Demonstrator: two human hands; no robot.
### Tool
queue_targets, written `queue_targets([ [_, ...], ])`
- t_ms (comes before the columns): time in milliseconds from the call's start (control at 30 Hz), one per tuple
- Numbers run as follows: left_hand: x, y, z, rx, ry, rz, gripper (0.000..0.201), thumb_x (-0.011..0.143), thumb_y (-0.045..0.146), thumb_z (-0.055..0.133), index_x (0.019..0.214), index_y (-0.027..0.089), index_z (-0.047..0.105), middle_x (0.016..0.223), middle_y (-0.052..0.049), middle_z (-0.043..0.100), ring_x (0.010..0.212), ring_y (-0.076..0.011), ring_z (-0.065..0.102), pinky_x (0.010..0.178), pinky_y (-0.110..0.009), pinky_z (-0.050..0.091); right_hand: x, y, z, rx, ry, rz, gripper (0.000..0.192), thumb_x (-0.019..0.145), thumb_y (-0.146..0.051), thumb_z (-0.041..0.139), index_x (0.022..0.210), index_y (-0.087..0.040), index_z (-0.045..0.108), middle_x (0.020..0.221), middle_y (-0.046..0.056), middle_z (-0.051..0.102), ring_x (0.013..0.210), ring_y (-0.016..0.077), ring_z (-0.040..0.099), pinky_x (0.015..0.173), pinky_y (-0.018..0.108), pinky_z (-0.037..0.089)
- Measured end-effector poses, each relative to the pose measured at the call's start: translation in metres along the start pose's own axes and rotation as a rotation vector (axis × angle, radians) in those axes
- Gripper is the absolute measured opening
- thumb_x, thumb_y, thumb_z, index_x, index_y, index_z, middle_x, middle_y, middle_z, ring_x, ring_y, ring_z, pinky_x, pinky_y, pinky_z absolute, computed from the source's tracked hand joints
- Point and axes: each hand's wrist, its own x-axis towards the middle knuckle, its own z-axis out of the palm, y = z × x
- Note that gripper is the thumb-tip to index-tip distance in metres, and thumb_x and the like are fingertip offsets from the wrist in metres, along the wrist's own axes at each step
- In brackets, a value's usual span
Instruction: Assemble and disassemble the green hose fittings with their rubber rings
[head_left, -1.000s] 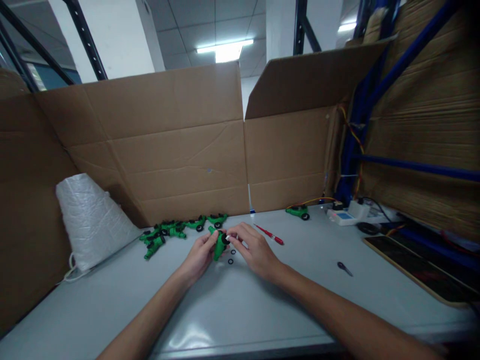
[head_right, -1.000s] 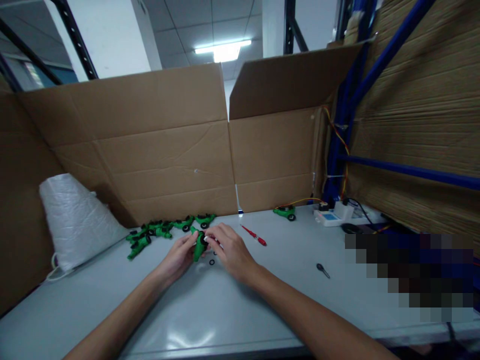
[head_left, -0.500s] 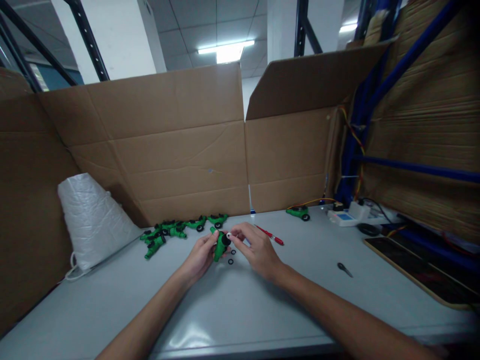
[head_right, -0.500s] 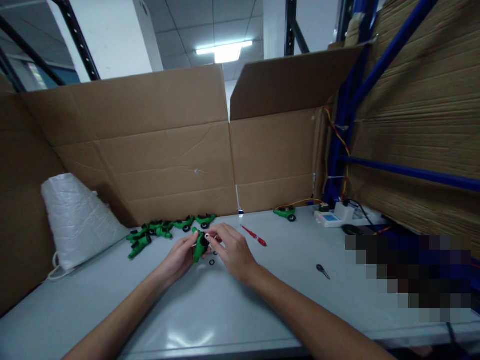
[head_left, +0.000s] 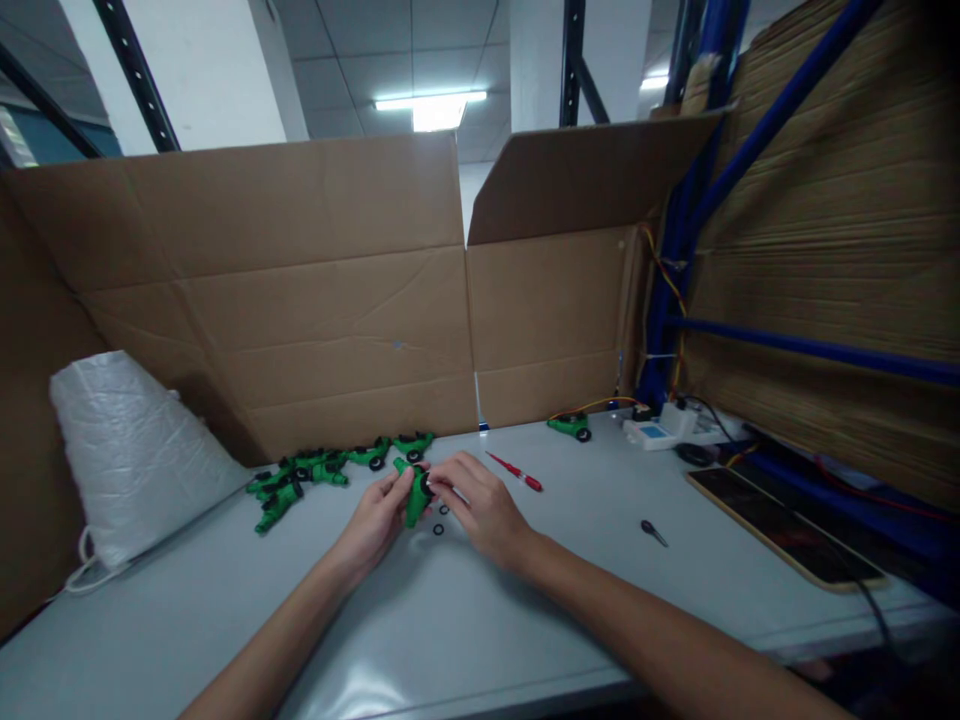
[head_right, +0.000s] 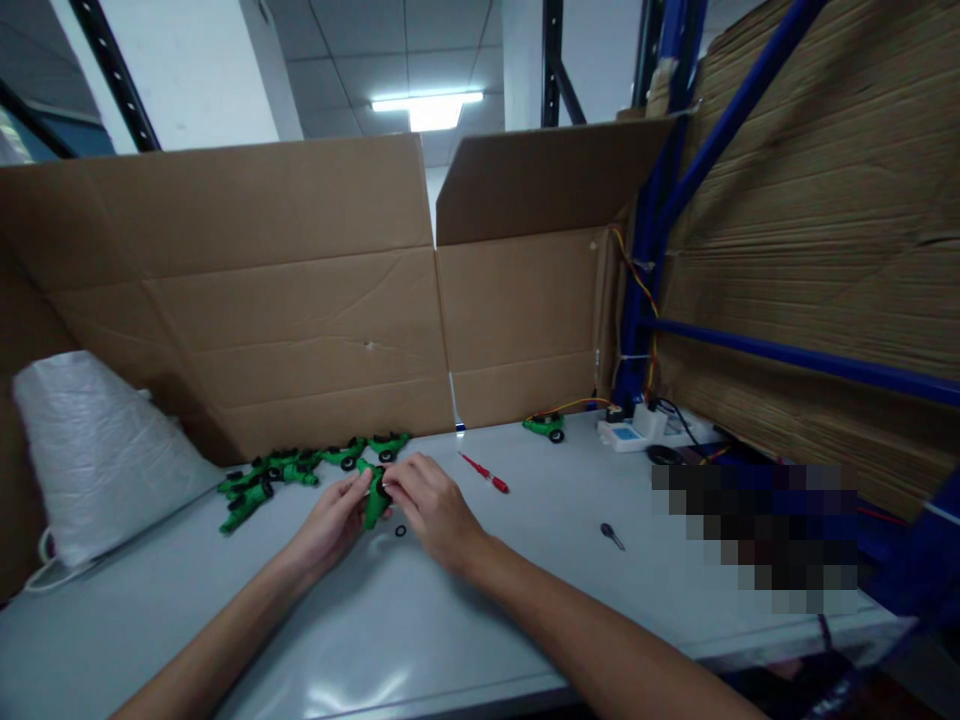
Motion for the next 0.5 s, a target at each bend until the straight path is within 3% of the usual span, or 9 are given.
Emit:
queue_targets([
  [500, -0.0009, 0.0003, 0.0036, 0.037, -0.026, 0.04, 0.049, 0.085, 0.054, 0.082, 0.112, 0.012, 0.077, 0.096, -0.01, 0.076, 0.08, -0.0161, 0.066, 0.076, -0.025, 0.055, -0.0001, 0.0012, -0.0004, -0.042, -0.024, 0.099, 0.007, 0.104, -0.016, 0.058, 0.104, -0.023, 0.06, 0.104, 0.005, 0.059, 0.101, 0.023, 0.059, 0.09, 0.036, 0.05],
])
